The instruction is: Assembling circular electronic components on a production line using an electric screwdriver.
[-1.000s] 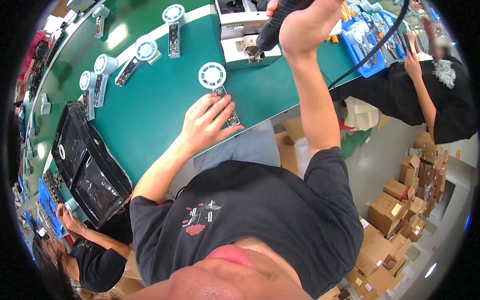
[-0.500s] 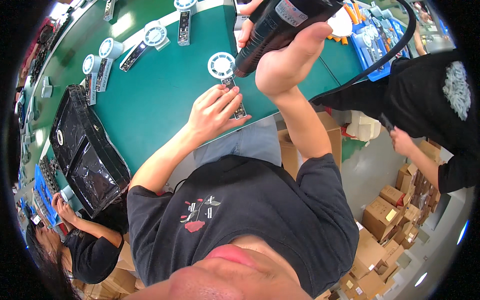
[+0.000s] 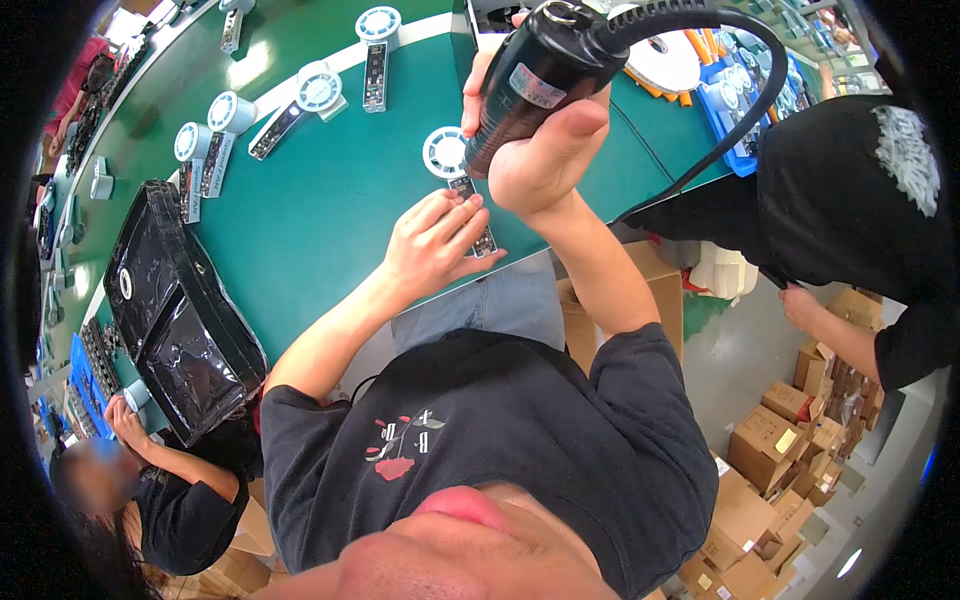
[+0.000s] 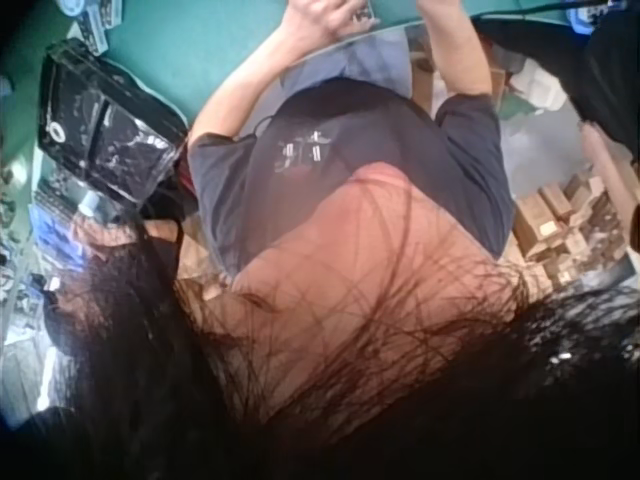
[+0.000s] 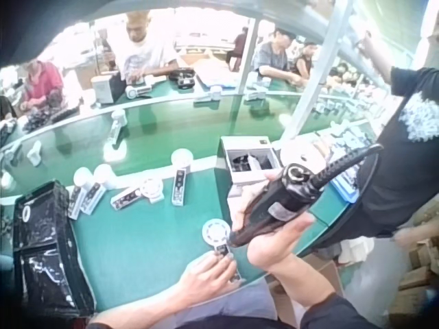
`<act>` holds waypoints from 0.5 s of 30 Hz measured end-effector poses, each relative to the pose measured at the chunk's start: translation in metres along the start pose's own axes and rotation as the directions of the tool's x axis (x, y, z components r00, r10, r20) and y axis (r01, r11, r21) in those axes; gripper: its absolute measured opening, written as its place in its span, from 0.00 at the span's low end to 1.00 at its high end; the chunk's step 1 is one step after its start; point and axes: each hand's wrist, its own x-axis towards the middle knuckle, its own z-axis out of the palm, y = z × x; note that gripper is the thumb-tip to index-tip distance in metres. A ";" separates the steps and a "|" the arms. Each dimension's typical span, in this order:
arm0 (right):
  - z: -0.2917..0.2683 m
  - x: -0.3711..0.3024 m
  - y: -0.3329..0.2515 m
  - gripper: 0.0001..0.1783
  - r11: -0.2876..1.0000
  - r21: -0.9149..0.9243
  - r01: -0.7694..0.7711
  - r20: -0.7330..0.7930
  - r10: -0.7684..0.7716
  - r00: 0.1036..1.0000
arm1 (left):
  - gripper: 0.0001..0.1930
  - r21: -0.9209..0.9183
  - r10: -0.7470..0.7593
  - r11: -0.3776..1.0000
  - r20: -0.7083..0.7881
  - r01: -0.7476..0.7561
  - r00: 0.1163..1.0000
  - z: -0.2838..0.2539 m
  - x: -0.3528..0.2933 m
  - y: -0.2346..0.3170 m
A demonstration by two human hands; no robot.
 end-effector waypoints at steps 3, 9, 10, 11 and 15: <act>0.004 0.001 -0.007 0.58 0.998 -0.060 -0.005 0.027 0.006 1.000 | 0.25 0.000 -0.005 1.000 0.006 0.005 1.000 -0.001 0.000 0.000; 0.001 0.002 -0.006 0.57 0.998 0.062 0.015 0.086 -0.020 0.996 | 0.25 -0.011 -0.017 1.000 -0.002 0.017 1.000 -0.002 0.000 0.000; 0.000 0.003 -0.008 0.58 1.000 0.011 -0.011 0.126 0.009 0.992 | 0.25 -0.011 -0.019 1.000 -0.004 0.019 1.000 -0.003 -0.001 0.000; -0.001 0.004 -0.005 0.57 0.994 0.106 -0.005 0.134 -0.010 0.991 | 0.25 -0.012 -0.017 1.000 -0.004 0.017 1.000 -0.003 -0.001 -0.001; -0.004 0.000 -0.006 0.57 0.996 0.084 -0.009 0.232 -0.010 0.973 | 0.24 -0.043 -0.019 0.999 -0.018 0.018 1.000 -0.003 -0.003 -0.002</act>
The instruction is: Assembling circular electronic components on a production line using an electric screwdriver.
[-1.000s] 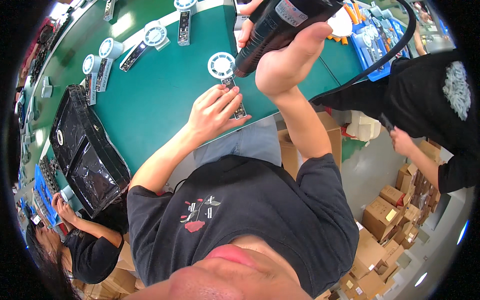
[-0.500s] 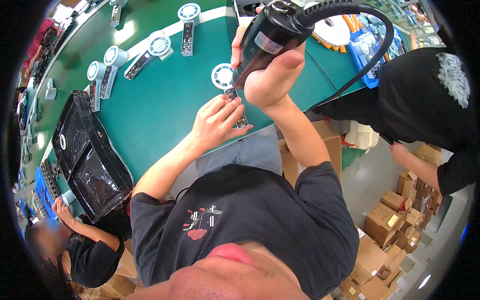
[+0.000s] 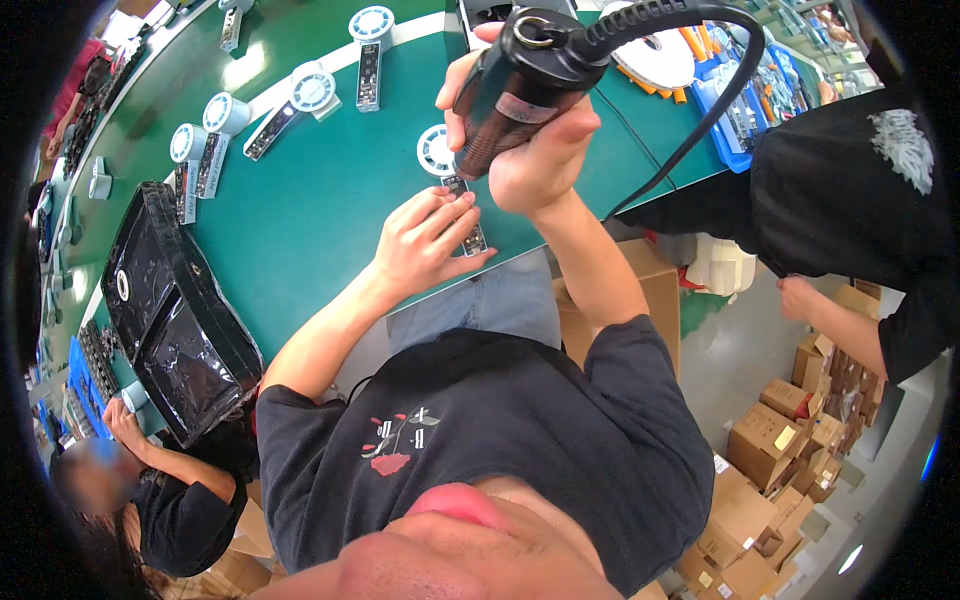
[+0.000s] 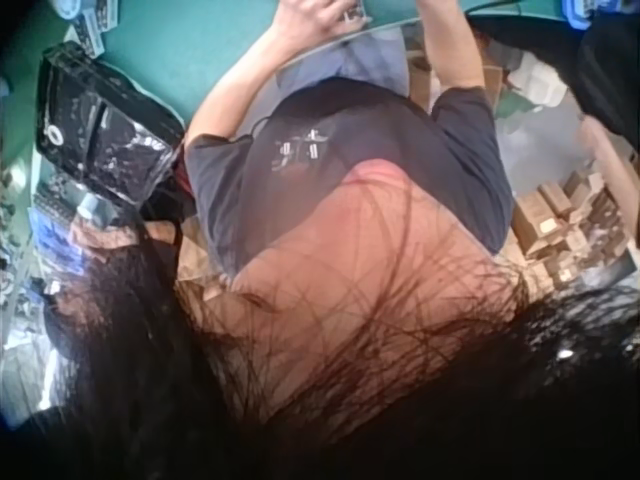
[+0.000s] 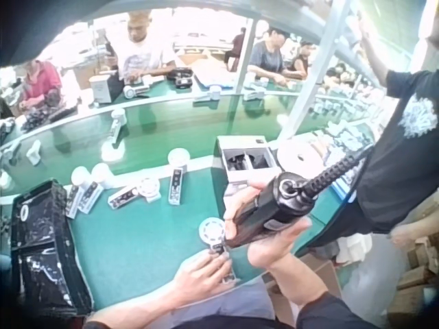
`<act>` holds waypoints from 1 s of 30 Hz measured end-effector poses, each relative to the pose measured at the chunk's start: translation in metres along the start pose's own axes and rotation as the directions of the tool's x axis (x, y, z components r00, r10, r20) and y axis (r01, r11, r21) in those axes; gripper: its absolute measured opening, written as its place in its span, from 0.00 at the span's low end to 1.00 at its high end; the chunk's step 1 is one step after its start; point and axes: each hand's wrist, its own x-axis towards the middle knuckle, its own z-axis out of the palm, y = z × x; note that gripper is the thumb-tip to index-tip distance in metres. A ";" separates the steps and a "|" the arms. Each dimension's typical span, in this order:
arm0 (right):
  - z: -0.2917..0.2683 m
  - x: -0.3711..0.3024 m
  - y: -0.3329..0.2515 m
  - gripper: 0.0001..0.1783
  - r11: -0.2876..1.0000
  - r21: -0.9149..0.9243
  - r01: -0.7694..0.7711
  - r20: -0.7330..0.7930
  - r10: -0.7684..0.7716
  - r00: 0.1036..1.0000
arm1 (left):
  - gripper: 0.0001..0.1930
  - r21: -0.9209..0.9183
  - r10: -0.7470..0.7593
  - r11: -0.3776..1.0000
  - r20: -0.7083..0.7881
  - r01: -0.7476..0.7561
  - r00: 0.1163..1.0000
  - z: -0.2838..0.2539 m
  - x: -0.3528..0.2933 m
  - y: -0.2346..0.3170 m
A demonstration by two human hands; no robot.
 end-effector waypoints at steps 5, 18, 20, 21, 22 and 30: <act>-0.008 0.001 0.006 0.56 0.997 0.071 -0.026 0.062 0.022 0.998 | 0.24 0.010 0.018 1.000 0.014 -0.018 1.000 -0.001 0.003 -0.002; -0.007 -0.003 -0.002 0.53 0.995 0.103 -0.002 0.053 -0.003 0.999 | 0.24 -0.079 0.061 0.996 0.162 -0.048 0.985 -0.015 0.007 -0.008; -0.011 0.006 -0.006 0.51 0.993 0.116 0.002 0.030 -0.006 1.000 | 0.24 -0.095 0.073 0.994 0.163 -0.058 0.984 -0.013 0.007 -0.009; -0.011 0.010 -0.007 0.51 0.991 0.131 0.002 0.013 -0.003 1.000 | 0.24 -0.103 0.061 0.994 0.164 -0.045 0.984 -0.013 0.007 -0.011; -0.015 0.014 -0.009 0.51 0.990 0.136 0.025 -0.032 -0.020 0.999 | 0.24 -0.100 0.064 0.994 0.166 -0.048 0.984 -0.012 0.009 -0.012; -0.062 0.079 -0.025 0.40 0.964 -0.065 0.256 -0.407 -0.260 0.876 | 0.27 -0.017 -0.049 0.999 0.093 0.051 0.994 -0.005 0.012 -0.014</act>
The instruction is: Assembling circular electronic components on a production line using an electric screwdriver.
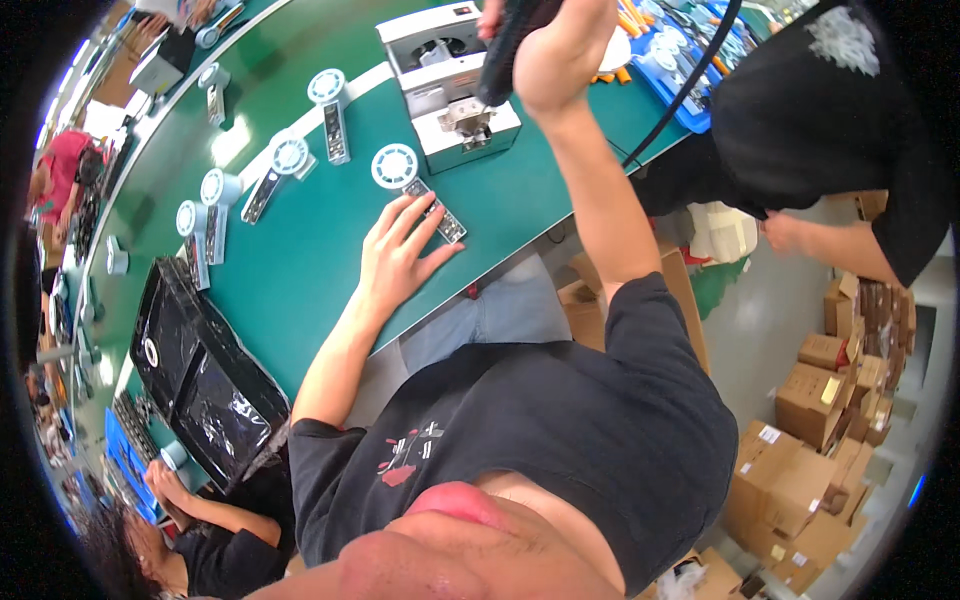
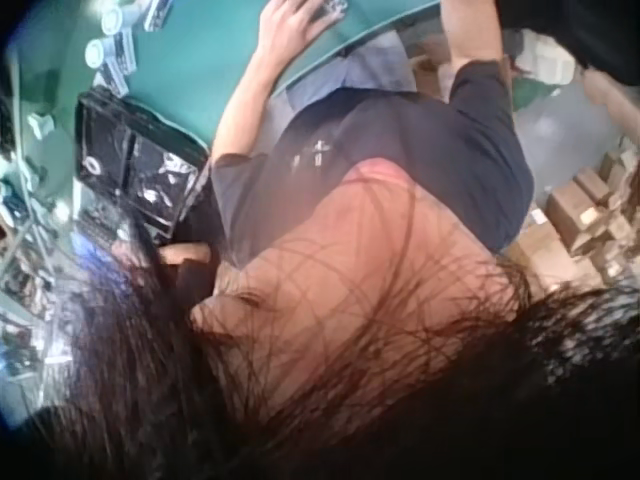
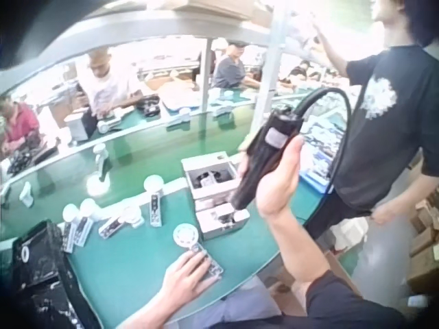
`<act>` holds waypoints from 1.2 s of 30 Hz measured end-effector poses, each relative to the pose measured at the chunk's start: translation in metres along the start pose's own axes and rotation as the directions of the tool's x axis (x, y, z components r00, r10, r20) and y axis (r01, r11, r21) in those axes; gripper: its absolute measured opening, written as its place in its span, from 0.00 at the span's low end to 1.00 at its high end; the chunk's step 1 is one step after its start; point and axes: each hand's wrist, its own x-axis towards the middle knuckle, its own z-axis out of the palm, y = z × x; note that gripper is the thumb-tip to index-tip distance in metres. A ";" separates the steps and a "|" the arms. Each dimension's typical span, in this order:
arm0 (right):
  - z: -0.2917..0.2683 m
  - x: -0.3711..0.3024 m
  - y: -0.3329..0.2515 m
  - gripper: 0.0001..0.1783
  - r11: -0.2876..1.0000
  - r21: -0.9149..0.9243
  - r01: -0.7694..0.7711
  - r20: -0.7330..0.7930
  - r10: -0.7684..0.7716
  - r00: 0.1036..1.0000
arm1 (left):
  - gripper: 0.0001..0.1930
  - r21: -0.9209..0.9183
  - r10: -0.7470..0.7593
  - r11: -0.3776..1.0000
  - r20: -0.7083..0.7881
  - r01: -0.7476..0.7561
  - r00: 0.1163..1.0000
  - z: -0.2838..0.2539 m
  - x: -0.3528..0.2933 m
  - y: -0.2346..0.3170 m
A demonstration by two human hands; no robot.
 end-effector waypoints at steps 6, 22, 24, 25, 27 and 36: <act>0.011 -0.006 0.008 0.37 0.989 -0.140 -0.052 -0.051 0.045 0.998 | 0.27 -0.045 -0.065 0.997 -0.011 0.065 0.998 -0.002 -0.003 -0.001; -0.002 -0.103 -0.038 0.53 0.947 -0.232 -0.222 0.141 0.259 0.955 | 0.24 -0.106 -0.087 0.991 -0.036 0.083 0.996 0.000 -0.008 -0.006; 0.000 -0.112 -0.040 0.54 0.942 -0.236 -0.239 0.140 0.276 0.951 | 0.24 -0.108 -0.091 0.990 -0.028 0.088 0.995 0.000 -0.008 -0.005; 0.001 -0.115 -0.040 0.54 0.940 -0.231 -0.250 0.129 0.285 0.950 | 0.24 -0.106 -0.094 0.990 -0.024 0.091 0.995 0.000 -0.008 -0.005; -0.001 -0.117 -0.040 0.54 0.936 -0.237 -0.261 0.135 0.297 0.945 | 0.23 -0.108 -0.096 0.990 -0.023 0.093 0.995 0.000 -0.009 -0.004; -0.003 -0.118 -0.037 0.55 0.941 -0.215 -0.261 0.129 0.292 0.948 | 0.24 -0.100 -0.095 0.991 -0.020 0.092 0.995 0.002 -0.010 -0.005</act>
